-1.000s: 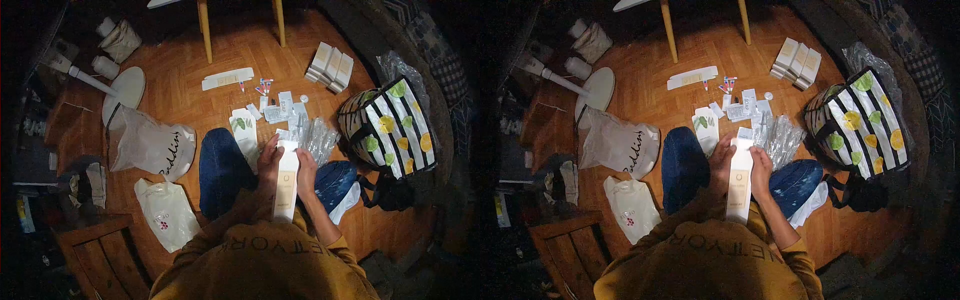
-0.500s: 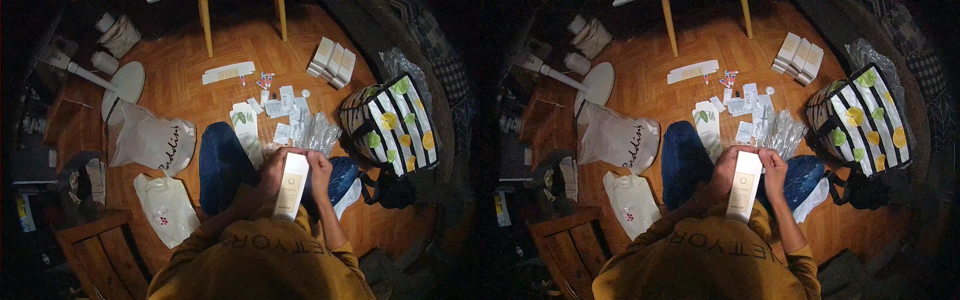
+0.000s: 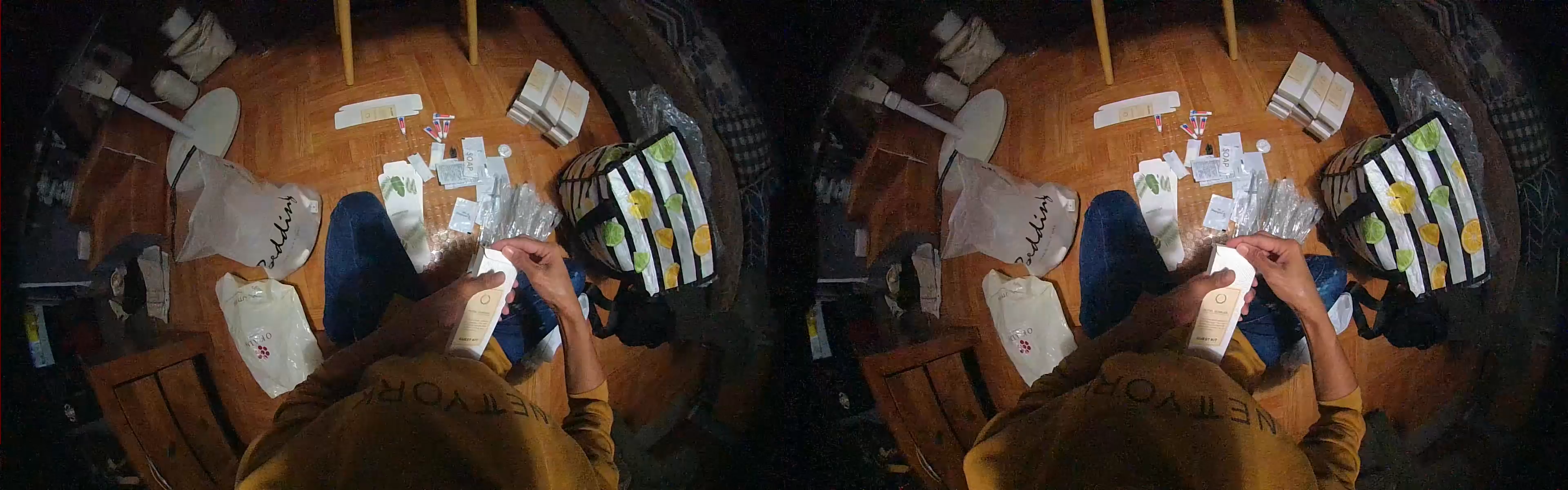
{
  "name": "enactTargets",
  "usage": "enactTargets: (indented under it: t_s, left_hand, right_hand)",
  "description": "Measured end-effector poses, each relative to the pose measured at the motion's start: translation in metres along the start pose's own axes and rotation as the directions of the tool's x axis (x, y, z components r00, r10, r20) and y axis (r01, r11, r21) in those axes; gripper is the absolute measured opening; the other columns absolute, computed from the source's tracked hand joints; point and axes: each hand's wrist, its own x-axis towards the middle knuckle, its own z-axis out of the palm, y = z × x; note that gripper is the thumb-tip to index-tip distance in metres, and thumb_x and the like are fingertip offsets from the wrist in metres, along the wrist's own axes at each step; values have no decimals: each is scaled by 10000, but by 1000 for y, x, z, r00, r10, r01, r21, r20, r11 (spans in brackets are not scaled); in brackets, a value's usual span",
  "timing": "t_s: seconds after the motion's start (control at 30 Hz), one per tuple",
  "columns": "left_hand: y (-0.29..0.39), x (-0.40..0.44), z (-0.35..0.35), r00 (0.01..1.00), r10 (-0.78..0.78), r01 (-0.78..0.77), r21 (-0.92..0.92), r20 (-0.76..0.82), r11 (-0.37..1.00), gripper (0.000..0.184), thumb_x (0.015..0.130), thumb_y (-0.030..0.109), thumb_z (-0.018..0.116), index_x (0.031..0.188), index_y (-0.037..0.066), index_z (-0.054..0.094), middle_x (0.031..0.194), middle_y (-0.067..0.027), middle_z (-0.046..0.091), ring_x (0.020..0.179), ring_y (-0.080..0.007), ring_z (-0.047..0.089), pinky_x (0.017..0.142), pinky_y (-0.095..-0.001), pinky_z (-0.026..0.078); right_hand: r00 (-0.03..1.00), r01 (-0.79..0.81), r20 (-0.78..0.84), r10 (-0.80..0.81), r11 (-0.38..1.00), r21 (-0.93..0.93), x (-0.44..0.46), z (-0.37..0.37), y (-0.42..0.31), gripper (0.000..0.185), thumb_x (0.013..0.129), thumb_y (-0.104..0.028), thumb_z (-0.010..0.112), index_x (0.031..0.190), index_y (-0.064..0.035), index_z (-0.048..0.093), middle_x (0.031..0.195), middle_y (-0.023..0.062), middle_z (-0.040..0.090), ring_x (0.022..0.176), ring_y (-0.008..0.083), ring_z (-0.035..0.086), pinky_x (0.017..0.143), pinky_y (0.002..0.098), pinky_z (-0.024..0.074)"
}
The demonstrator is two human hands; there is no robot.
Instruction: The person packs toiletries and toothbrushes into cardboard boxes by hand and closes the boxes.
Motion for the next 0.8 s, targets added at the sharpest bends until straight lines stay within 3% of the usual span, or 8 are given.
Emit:
enactTargets:
  t_s: [0.23, 0.3, 0.43, 0.53, 0.6, 0.63, 0.73, 0.8]
  left_hand:
    - [0, -2, 1, 1000, -20, 18, -112, -13, 993, 535, 819, 457, 538, 1132, 32, 451, 942, -74, 532, 834, -173, 543, 756, -314, 453]
    - [0, 0, 1, 999, -27, 24, -152, -20, 988, 545, 812, 461, 546, 1133, 32, 450, 942, -73, 532, 833, -173, 542, 758, -314, 453]
    - [2, -1, 3, 1000, -9, 9, -107, 4, 994, 578, 797, 493, 548, 1131, 31, 452, 941, -68, 532, 835, -174, 541, 762, -315, 452]
    - [1, -1, 2, 1000, 14, -14, -85, -4, 996, 589, 805, 520, 516, 1127, 30, 455, 937, -68, 531, 831, -175, 539, 762, -316, 452]
    - [-4, 2, -6, 1000, 22, -23, -71, -11, 997, 592, 814, 531, 493, 1125, 29, 456, 933, -69, 530, 826, -175, 538, 761, -315, 451]
    - [-10, 7, -17, 1000, 10, -6, -118, 29, 993, 508, 849, 463, 483, 1115, 31, 459, 935, -68, 532, 820, -153, 534, 748, -290, 449]
    - [-8, -1, -17, 999, -16, 20, -122, 30, 992, 395, 886, 347, 491, 1121, 31, 465, 939, -68, 545, 836, -121, 535, 746, -258, 445]
    - [-5, 5, -13, 999, -31, 31, -63, 10, 998, 369, 888, 299, 508, 1136, 28, 468, 942, -70, 556, 859, -111, 539, 757, -252, 443]
  right_hand:
    - [998, 19, 57, -13, 995, -102, 8, -3, -8, 190, 827, -143, 605, 938, 1, 657, 739, 28, 594, 653, 70, 527, 557, 215, 430]
    - [989, -149, 20, 149, 988, -32, 10, -4, -12, 199, 819, -155, 616, 929, 5, 660, 748, 36, 623, 670, 59, 532, 565, 213, 433]
    - [979, -188, 81, 189, 982, -23, 16, -11, -4, 210, 822, -161, 615, 938, 9, 656, 768, 42, 638, 677, 60, 535, 584, 205, 433]
    - [984, -148, 83, 155, 985, -93, 13, -9, -8, 209, 830, -155, 603, 957, 4, 652, 814, 33, 636, 705, 69, 539, 604, 210, 435]
    - [994, -64, 91, 61, 997, 30, 8, -9, 1, 217, 828, -132, 598, 1001, -7, 637, 881, 46, 632, 765, 78, 547, 641, 228, 446]
    - [994, -68, 94, 65, 997, 29, 5, -6, 2, 217, 828, -132, 598, 1001, -7, 637, 881, 46, 632, 765, 78, 547, 641, 228, 446]
    - [984, 174, 15, -176, 951, -256, -1, 5, 10, 240, 801, -91, 609, 1029, -15, 622, 930, 101, 616, 832, 146, 578, 747, 253, 442]
    - [985, 155, -37, -168, 960, -235, -3, 5, 24, 242, 790, -83, 619, 1024, -21, 627, 924, 102, 615, 834, 154, 577, 756, 253, 439]
